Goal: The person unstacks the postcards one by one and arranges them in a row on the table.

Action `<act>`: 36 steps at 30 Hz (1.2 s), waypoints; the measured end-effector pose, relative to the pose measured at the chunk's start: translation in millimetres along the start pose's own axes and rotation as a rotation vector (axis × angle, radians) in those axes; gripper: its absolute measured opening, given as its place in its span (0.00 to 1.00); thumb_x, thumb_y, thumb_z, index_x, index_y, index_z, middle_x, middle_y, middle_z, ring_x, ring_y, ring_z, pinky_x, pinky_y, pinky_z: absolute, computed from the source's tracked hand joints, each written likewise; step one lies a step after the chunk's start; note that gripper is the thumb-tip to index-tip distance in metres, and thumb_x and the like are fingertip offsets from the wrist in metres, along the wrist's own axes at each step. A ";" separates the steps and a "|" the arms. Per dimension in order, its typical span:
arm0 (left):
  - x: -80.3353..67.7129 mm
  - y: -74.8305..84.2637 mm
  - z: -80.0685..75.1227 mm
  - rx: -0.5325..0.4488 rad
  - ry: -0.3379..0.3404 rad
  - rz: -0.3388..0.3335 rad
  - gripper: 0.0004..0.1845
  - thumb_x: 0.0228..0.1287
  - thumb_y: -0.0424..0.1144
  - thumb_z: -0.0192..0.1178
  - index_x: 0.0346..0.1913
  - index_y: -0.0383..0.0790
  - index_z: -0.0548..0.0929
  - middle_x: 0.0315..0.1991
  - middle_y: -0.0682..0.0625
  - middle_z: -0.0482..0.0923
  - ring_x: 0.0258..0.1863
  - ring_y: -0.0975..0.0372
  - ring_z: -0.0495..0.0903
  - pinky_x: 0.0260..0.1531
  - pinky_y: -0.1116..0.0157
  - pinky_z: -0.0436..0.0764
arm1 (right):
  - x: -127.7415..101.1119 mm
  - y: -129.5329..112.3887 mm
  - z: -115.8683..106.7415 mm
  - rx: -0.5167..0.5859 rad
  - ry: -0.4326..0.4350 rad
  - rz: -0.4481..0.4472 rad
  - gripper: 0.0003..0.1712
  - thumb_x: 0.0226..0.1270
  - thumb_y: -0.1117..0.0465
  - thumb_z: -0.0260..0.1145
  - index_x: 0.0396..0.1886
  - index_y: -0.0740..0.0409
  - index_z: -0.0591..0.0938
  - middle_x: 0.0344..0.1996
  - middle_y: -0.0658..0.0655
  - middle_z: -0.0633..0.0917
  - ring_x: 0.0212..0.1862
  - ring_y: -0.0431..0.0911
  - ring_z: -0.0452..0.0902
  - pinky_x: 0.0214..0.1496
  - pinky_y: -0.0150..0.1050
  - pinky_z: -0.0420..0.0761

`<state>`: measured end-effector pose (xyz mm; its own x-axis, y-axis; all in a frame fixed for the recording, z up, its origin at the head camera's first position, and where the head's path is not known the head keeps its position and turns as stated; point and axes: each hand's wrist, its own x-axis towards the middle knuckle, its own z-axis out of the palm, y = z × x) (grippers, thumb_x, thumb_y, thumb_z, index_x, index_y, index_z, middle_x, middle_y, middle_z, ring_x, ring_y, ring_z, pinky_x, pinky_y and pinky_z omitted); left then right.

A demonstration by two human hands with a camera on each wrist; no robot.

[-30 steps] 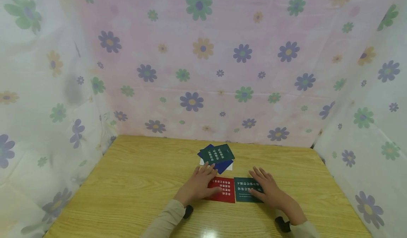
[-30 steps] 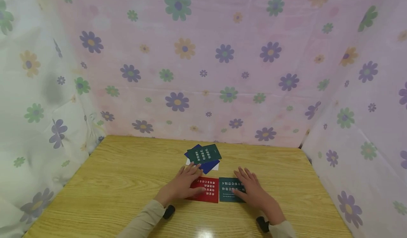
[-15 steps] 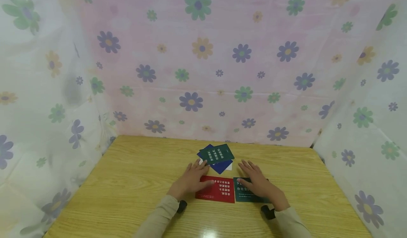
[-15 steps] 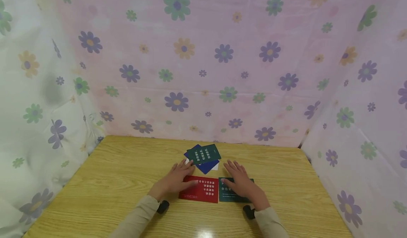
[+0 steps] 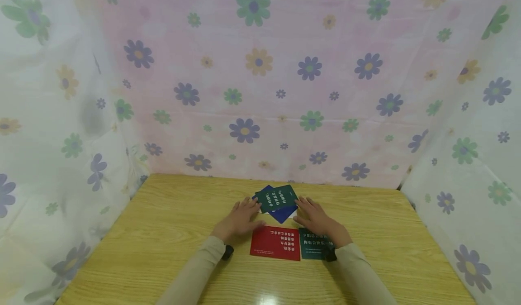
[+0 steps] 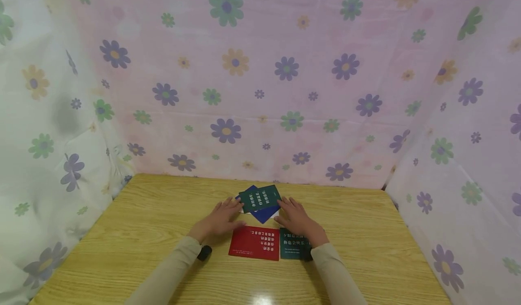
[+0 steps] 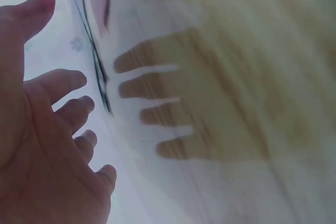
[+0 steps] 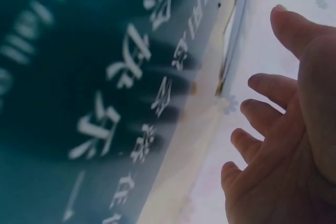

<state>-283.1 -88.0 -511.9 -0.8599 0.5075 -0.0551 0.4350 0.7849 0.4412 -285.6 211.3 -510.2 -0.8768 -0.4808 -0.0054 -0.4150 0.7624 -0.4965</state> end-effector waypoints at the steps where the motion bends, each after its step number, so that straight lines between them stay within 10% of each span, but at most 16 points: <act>1: 2.0 -2.6 -0.3 0.009 -0.001 -0.002 0.39 0.74 0.59 0.54 0.77 0.37 0.65 0.80 0.39 0.55 0.81 0.42 0.46 0.78 0.40 0.48 | 3.1 0.0 -0.2 -0.003 -0.005 0.005 0.38 0.78 0.52 0.59 0.78 0.69 0.61 0.78 0.72 0.57 0.79 0.72 0.45 0.77 0.70 0.47; 36: 34.1 -29.9 -14.3 -0.053 -0.025 -0.083 0.47 0.69 0.57 0.60 0.80 0.35 0.55 0.82 0.38 0.47 0.81 0.43 0.43 0.79 0.45 0.47 | 22.2 6.8 0.8 0.027 -0.059 0.006 0.37 0.71 0.58 0.68 0.76 0.62 0.67 0.76 0.72 0.63 0.78 0.70 0.52 0.76 0.67 0.58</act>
<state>-329.3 -99.3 -514.1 -0.8853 0.4504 -0.1152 0.3469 0.8050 0.4813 -307.7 205.4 -514.4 -0.8633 -0.5012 -0.0595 -0.4020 0.7542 -0.5192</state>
